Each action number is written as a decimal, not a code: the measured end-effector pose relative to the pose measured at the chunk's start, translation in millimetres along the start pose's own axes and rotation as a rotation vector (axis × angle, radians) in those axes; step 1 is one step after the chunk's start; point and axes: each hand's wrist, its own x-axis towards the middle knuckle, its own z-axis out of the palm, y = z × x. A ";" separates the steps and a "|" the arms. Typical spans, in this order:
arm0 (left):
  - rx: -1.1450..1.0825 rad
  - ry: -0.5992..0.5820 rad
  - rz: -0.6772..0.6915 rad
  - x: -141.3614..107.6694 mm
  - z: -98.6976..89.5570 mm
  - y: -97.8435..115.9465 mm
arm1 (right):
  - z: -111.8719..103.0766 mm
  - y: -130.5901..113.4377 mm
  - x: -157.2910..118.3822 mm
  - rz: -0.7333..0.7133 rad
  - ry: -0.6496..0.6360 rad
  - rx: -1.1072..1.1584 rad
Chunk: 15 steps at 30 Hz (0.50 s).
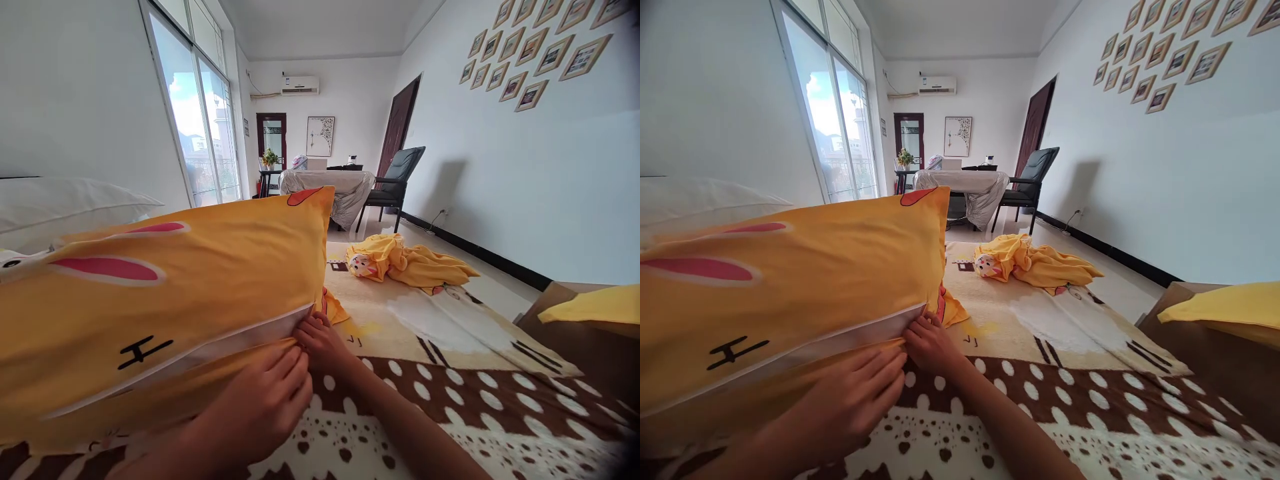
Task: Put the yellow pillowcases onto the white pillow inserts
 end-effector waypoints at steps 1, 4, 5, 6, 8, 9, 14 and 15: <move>0.000 -0.025 0.039 12.1 16.4 7.0 | 1.3 1.6 -4.0 0.025 -0.019 0.034; -0.040 -0.131 0.040 40.2 58.6 6.6 | 4.9 6.8 -13.4 0.106 -0.100 0.095; -0.056 -0.173 0.034 46.5 69.7 0.7 | 5.9 8.6 -15.4 0.127 -0.118 0.096; -0.069 -0.214 0.025 51.1 79.3 -7.0 | 6.8 10.3 -16.7 0.138 -0.129 0.092; -0.093 -0.267 -0.007 56.1 94.2 -25.0 | 6.8 12.8 -17.5 0.148 -0.148 0.079; -0.105 -0.282 -0.032 56.4 99.6 -34.1 | 5.6 13.6 -17.0 0.151 -0.158 0.076; -0.158 -0.307 -0.084 39.3 105.4 -57.5 | -9.1 15.6 -11.0 0.180 -0.252 0.107; -0.171 -0.315 -0.105 32.4 101.8 -56.5 | -11.7 16.2 -10.1 0.185 -0.285 0.111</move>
